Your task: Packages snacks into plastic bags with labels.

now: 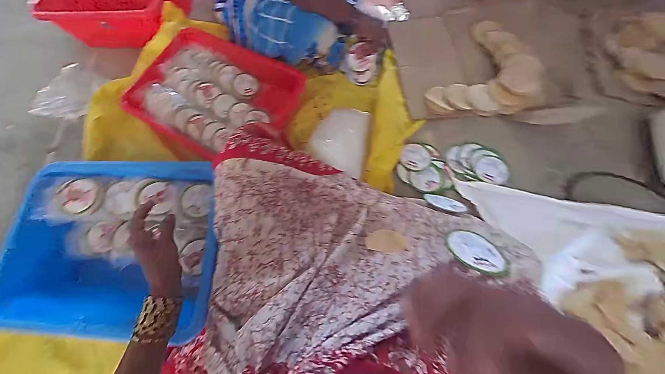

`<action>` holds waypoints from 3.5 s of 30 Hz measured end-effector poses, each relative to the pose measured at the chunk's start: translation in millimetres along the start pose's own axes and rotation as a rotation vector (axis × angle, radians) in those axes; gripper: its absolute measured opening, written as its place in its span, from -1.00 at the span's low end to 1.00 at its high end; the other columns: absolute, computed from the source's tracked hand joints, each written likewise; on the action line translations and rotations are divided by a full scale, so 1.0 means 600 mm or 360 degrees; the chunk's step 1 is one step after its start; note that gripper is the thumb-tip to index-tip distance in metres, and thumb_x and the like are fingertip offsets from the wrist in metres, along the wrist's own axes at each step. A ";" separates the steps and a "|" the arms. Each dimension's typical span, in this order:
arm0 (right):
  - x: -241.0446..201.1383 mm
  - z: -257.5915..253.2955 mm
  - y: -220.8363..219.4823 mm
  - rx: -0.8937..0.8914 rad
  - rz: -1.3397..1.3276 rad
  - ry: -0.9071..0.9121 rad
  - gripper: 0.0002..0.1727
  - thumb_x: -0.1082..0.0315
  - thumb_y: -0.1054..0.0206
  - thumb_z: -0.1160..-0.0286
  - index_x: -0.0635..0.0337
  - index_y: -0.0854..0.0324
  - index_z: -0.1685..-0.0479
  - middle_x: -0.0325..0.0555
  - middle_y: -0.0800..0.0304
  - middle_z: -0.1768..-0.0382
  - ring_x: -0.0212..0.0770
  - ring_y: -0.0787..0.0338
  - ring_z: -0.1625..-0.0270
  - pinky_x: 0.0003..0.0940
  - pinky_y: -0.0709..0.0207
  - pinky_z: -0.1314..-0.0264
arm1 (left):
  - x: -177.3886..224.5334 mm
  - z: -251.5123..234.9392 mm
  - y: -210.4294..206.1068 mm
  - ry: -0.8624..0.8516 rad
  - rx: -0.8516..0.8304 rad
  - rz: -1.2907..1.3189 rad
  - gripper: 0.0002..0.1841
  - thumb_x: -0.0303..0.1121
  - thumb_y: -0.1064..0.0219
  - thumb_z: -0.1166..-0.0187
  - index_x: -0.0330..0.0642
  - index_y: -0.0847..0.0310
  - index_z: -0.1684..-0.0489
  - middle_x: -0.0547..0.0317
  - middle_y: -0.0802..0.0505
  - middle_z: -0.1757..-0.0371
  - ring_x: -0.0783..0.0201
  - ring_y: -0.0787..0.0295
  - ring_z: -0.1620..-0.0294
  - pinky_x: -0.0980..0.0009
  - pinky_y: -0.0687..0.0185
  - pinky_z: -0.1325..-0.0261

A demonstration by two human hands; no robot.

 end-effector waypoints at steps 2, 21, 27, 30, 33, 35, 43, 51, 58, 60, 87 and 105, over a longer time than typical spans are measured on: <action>0.046 0.032 0.091 0.0487 0.0920 -0.0098 -0.74 0.09 -0.27 -0.70 0.04 -0.76 0.17 -0.29 -0.89 0.02 -0.37 -0.82 -0.16 -0.37 -0.72 -0.25 | 0.037 0.002 -0.032 -0.0257 -0.0037 0.0039 -0.39 -0.34 -0.31 -0.59 -0.53 -0.32 -0.58 -0.38 -0.38 -0.69 0.03 -0.24 -0.76 0.18 -0.30 -0.68; 0.125 0.216 0.265 0.1922 0.0361 -0.0461 -0.89 0.61 -0.36 -0.40 0.22 -0.74 0.32 -0.29 -0.90 0.47 -0.46 -0.86 0.41 -0.54 -0.78 0.27 | 0.333 0.112 -0.382 -0.0951 -0.0880 0.0790 -0.65 -0.33 -0.26 -0.68 -0.30 -0.69 -0.32 -0.10 -0.67 -0.49 0.01 -0.42 -0.67 0.07 -0.35 -0.69; 0.159 0.160 0.323 0.2009 0.0446 -0.0421 -0.91 0.61 -0.28 -0.54 0.31 -0.63 0.11 -0.22 -0.89 0.38 -0.38 -0.90 0.36 -0.46 -0.83 0.26 | 0.297 0.114 -0.501 -0.1003 -0.1085 0.0625 -0.68 -0.38 -0.19 -0.67 -0.30 -0.76 -0.21 -0.13 -0.78 -0.36 -0.02 -0.56 -0.57 0.04 -0.39 -0.65; 0.179 0.104 0.383 0.1843 0.0920 -0.0378 -0.73 0.54 -0.20 -0.59 0.44 -0.63 -0.18 -0.12 -0.89 0.13 -0.49 -0.88 0.11 -0.52 -0.78 -0.03 | 0.265 0.123 -0.541 -0.0708 -0.1309 0.0441 -0.65 -0.35 -0.20 -0.64 -0.29 -0.72 -0.27 -0.11 -0.76 -0.38 -0.02 -0.59 -0.52 0.03 -0.50 -0.53; 0.194 0.017 0.447 0.1655 0.1572 -0.0567 -0.65 0.40 -0.15 -0.70 0.47 -0.72 -0.20 0.25 -0.89 0.06 -0.03 -0.88 -0.04 -0.03 -0.64 -0.23 | 0.257 0.131 -0.564 -0.0515 -0.1435 0.0403 -0.64 -0.36 -0.22 -0.61 -0.28 -0.71 -0.28 -0.08 -0.76 -0.40 0.00 -0.61 -0.49 0.06 -0.57 -0.45; 0.211 -0.051 0.489 0.1513 0.1814 -0.0716 -0.61 0.36 -0.06 -0.78 0.44 -0.71 -0.26 0.41 -0.85 0.08 0.33 -0.85 -0.05 0.30 -0.55 -0.23 | 0.253 0.133 -0.578 -0.0497 -0.1486 0.0413 -0.64 -0.36 -0.21 -0.60 -0.30 -0.72 -0.27 -0.08 -0.76 -0.38 0.00 -0.62 -0.48 0.05 -0.56 -0.46; 0.387 -0.269 0.621 0.0567 0.2294 -0.0886 -0.53 0.61 -0.12 -0.61 0.37 -0.56 -0.50 0.26 -0.64 -0.49 0.27 -0.59 -0.57 0.25 -0.38 -0.59 | 0.244 0.141 -0.599 -0.0298 -0.1585 0.0376 -0.65 -0.30 -0.22 -0.59 -0.18 -0.76 -0.24 0.08 -0.78 -0.37 0.16 -0.64 -0.45 0.18 -0.61 -0.41; 0.477 -0.294 0.623 0.0304 0.2286 -0.1358 -0.43 0.13 -0.39 -0.61 0.36 -0.55 -0.46 0.30 -0.59 -0.50 0.34 -0.46 -0.62 0.31 -0.26 -0.58 | 0.243 0.142 -0.595 -0.0180 -0.1595 0.0461 -0.66 -0.30 -0.23 -0.61 -0.18 -0.76 -0.24 0.05 -0.76 -0.41 0.19 -0.64 -0.46 0.27 -0.65 -0.38; 0.480 -0.329 0.664 0.0276 0.2159 -0.1600 -0.03 0.16 -0.67 -0.25 0.26 -0.30 -0.73 0.41 -0.32 -0.65 0.48 -0.38 -0.62 0.40 -0.49 -0.35 | 0.244 0.145 -0.593 -0.0147 -0.1609 0.0517 -0.65 -0.33 -0.24 -0.59 -0.22 -0.76 -0.24 0.01 -0.76 -0.40 0.12 -0.60 -0.51 0.19 -0.57 -0.48; 0.483 -0.337 0.670 0.0241 0.2175 -0.1676 -0.08 0.13 -0.65 -0.27 0.26 -0.37 -0.69 0.40 -0.27 -0.68 0.47 -0.38 -0.62 0.37 -0.50 -0.37 | 0.243 0.145 -0.595 -0.0149 -0.1612 0.0527 -0.66 -0.32 -0.25 -0.59 -0.22 -0.76 -0.24 0.02 -0.76 -0.40 0.11 -0.59 -0.52 0.18 -0.58 -0.49; 0.461 -0.239 0.582 -0.0244 0.2325 -0.1194 -0.38 0.56 -0.11 -0.60 0.23 -0.34 -0.72 0.30 -0.35 -0.69 0.38 -0.25 -0.76 0.32 -0.17 -0.70 | 0.248 0.151 -0.595 -0.0233 -0.1661 0.0431 -0.65 -0.32 -0.23 -0.59 -0.19 -0.75 -0.25 0.02 -0.74 -0.41 0.09 -0.59 -0.50 0.17 -0.58 -0.44; 0.380 -0.243 0.597 0.0661 0.2096 -0.1468 -0.31 0.47 -0.11 -0.65 0.17 -0.16 -0.84 0.42 -0.68 -0.36 0.43 -0.69 -0.38 0.36 -0.44 -0.45 | 0.255 0.148 -0.591 -0.0260 -0.1705 0.0394 -0.64 -0.29 -0.24 -0.62 -0.18 -0.73 -0.29 0.04 -0.76 -0.40 0.09 -0.60 -0.48 0.17 -0.56 -0.46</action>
Point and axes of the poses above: each hand's wrist, its own z-axis away from the middle knuckle, its own y-axis out of the back of the hand, x = y × z, the point moved 5 cm from there along -z, towards the middle knuckle
